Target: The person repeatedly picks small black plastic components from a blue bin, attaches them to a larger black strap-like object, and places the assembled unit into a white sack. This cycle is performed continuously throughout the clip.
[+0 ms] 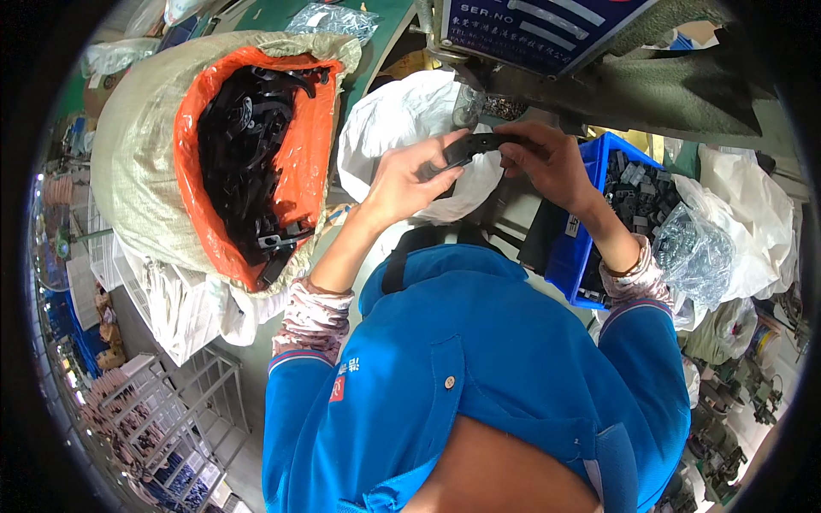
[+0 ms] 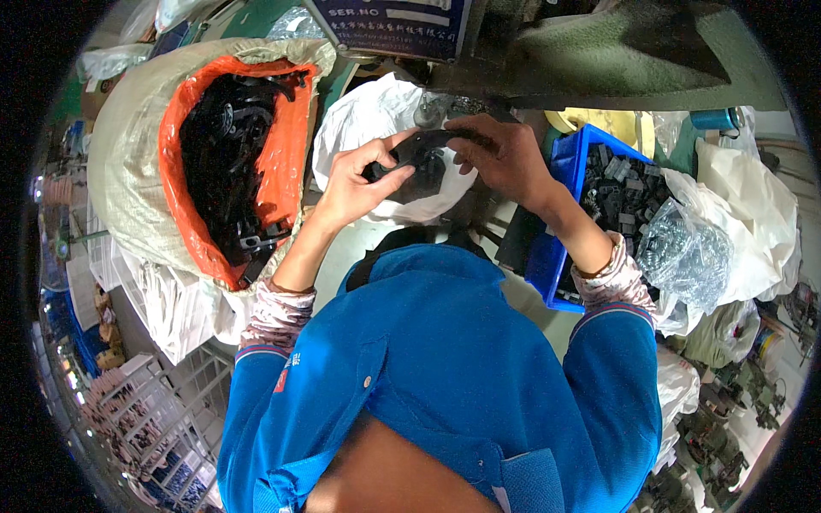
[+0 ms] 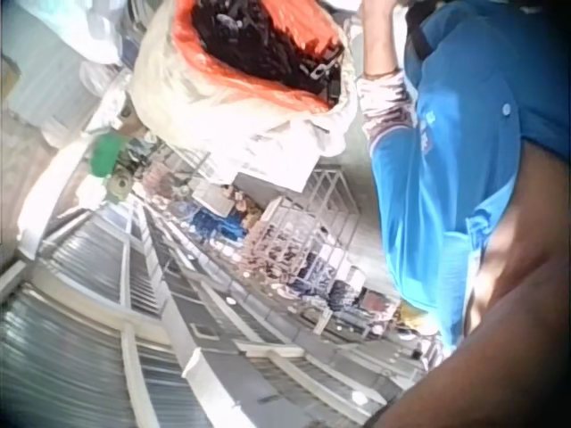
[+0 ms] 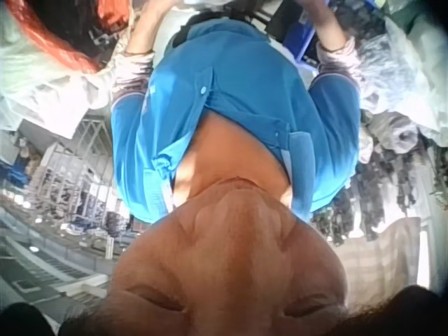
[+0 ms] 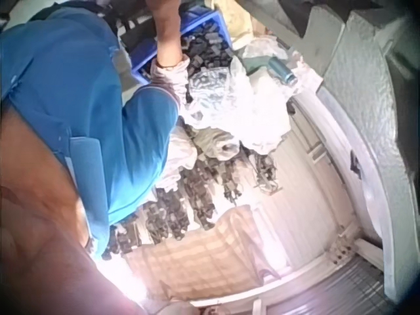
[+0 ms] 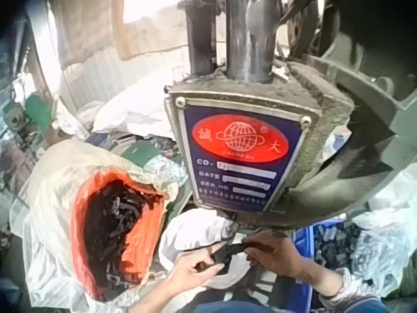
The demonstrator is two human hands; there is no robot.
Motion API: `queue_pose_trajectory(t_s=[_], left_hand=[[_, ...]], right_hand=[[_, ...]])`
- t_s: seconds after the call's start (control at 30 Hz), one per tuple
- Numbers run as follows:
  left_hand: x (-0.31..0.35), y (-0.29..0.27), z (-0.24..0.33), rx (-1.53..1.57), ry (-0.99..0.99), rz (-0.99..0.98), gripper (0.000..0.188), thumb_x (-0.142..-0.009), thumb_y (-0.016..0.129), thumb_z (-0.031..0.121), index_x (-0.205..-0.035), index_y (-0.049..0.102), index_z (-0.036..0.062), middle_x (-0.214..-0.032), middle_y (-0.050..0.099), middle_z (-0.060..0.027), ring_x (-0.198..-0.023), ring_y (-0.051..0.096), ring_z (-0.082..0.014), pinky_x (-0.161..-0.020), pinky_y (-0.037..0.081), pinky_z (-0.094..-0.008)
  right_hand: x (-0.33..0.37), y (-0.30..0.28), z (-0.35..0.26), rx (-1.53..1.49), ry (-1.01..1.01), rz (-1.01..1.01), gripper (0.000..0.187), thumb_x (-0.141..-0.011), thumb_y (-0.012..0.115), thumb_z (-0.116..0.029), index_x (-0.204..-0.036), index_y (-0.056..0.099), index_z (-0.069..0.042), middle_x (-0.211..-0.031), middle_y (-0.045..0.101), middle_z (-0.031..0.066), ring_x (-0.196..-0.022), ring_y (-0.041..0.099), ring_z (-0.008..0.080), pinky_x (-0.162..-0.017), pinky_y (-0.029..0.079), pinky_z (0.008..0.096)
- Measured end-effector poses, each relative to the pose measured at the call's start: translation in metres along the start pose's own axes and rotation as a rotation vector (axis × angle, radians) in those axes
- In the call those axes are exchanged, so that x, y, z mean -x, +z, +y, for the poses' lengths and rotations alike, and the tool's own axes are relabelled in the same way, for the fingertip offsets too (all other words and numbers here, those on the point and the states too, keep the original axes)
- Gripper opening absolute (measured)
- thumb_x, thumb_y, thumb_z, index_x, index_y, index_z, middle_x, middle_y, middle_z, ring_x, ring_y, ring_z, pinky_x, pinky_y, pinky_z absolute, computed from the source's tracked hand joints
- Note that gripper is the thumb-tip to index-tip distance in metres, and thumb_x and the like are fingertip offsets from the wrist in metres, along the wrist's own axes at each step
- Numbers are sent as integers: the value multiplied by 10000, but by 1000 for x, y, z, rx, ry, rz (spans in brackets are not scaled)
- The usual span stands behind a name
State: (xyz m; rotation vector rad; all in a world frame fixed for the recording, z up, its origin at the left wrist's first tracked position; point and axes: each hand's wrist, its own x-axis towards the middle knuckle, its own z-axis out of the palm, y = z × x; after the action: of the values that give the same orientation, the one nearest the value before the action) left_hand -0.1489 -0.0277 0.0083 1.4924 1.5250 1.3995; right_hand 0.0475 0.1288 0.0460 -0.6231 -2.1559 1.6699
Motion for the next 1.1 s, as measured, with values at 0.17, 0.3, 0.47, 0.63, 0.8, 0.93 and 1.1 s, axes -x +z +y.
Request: queue_pose_trajectory(t_s=[0.17,0.3,0.47,0.63,0.8,0.93,1.1], left_hand=[[-18,-17,3,-203,77,-78,272,-811,737,40,-727,480,12,-1188,675,-181,-829,698,-197,-744,533,-302],[-32,-32,5,-389,122,-159,160,-789,756,84,-829,632,-9,-1036,710,-186,-715,681,-287,-680,530,-331],[-54,-46,4,-489,294,-223,441,-789,748,134,-1203,658,12,-730,646,-140,-629,624,-281,-622,499,-348],[-77,-58,3,-533,392,-284,401,-770,747,124,-1139,668,-9,-738,648,-132,-606,602,-287,-604,491,-364],[-92,-60,-4,-475,432,-279,316,-774,749,151,-1046,675,7,-761,647,-149,-620,595,-324,-594,483,-385],[-100,-63,-4,-507,417,-362,241,-777,765,194,-883,623,31,-693,594,-144,-591,562,-343,-556,446,-395],[-107,-59,-18,-432,219,-474,313,-792,773,229,-772,522,42,-659,529,-129,-600,548,-327,-541,407,-384]], right_hand=[[-6,11,10,102,-83,40,261,-936,638,-79,-1179,629,14,-873,682,105,-734,678,137,-635,543,279],[-13,21,8,60,-93,92,266,-929,630,-44,-1188,631,16,-888,673,105,-766,675,135,-667,546,268],[-22,26,8,98,-148,159,266,-904,615,63,-1169,635,56,-879,682,112,-764,679,132,-667,553,242],[-29,29,7,161,-199,225,234,-929,615,-30,-1161,636,-2,-935,694,119,-790,697,167,-680,570,296],[-33,28,18,225,-295,312,168,-917,616,6,-1083,633,23,-927,692,118,-763,695,179,-650,579,291],[-32,27,32,184,-273,307,156,-929,617,8,-1075,601,60,-868,674,113,-741,669,165,-644,581,287],[-37,25,41,11,-42,274,134,-932,632,-36,-1040,609,39,-846,673,112,-707,663,159,-611,573,286]])
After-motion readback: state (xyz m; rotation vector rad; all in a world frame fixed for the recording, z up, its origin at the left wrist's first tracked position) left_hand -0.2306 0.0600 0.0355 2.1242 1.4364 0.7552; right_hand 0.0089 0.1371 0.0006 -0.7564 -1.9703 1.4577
